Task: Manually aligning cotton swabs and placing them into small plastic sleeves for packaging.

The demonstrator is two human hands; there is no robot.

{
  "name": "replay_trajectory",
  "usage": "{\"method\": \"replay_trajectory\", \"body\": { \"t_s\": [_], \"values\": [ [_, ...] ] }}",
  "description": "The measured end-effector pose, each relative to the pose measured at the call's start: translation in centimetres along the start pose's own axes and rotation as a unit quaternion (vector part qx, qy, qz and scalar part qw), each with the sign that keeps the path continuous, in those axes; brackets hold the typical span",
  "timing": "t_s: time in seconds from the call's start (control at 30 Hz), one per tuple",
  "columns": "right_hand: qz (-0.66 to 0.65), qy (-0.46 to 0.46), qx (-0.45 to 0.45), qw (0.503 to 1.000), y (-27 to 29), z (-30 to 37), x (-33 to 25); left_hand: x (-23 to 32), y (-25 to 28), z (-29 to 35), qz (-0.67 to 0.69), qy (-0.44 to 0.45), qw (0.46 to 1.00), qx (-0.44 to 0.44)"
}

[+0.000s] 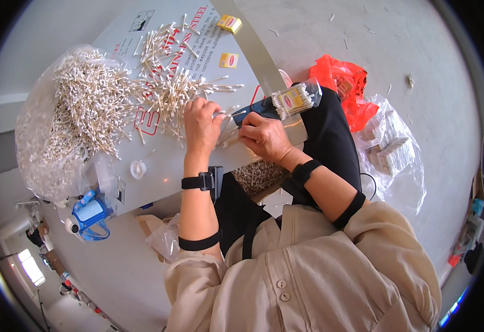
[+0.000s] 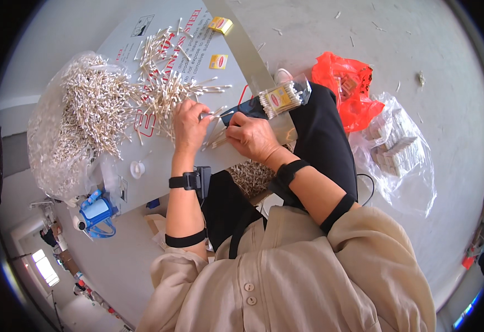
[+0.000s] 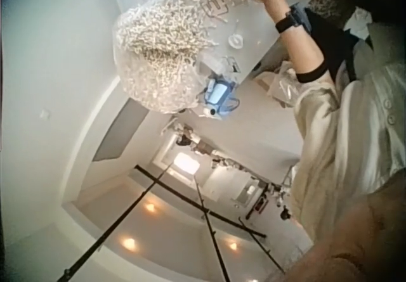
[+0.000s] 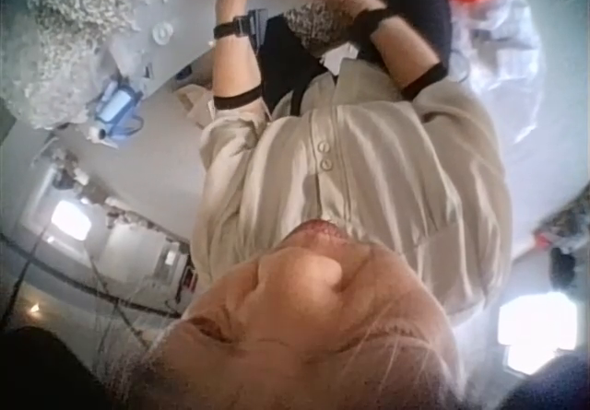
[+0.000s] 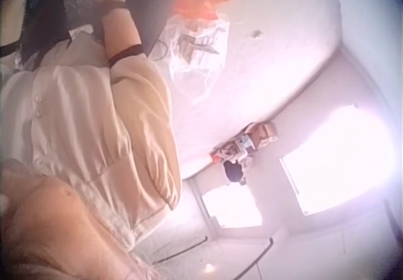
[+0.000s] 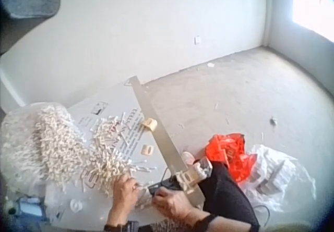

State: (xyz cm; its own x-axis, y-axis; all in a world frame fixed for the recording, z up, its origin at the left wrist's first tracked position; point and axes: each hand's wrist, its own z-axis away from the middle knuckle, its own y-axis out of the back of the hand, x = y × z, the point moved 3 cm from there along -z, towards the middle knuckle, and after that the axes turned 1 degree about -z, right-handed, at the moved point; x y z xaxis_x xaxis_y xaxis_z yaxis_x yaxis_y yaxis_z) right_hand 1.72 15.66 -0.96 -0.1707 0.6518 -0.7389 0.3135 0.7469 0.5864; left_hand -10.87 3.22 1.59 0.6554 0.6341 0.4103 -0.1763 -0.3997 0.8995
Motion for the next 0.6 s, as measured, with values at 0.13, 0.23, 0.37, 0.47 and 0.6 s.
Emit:
{"method": "replay_trajectory", "body": {
  "t_s": [0.13,0.23,0.37,0.47,0.6],
  "values": [
    [-0.006,0.007,0.019,1.0,0.0,0.0,0.0,1.2,-0.1,1.6,0.0,-0.033,0.998,0.057],
    [-0.007,0.006,0.019,1.0,0.1,-0.1,-0.1,1.0,-0.1,2.8,0.004,-0.018,0.997,0.073],
    [-0.007,0.007,0.016,1.0,0.1,-0.1,-0.2,-0.4,0.6,3.2,-0.046,0.025,0.991,0.122],
    [-0.008,0.012,0.019,1.0,0.1,-0.1,-0.2,-1.5,1.2,1.9,-0.087,0.024,0.989,0.119],
    [-0.009,0.012,0.016,1.0,0.1,-0.2,-0.1,-1.5,1.0,0.7,-0.086,-0.023,0.996,0.027]
  ]
}}
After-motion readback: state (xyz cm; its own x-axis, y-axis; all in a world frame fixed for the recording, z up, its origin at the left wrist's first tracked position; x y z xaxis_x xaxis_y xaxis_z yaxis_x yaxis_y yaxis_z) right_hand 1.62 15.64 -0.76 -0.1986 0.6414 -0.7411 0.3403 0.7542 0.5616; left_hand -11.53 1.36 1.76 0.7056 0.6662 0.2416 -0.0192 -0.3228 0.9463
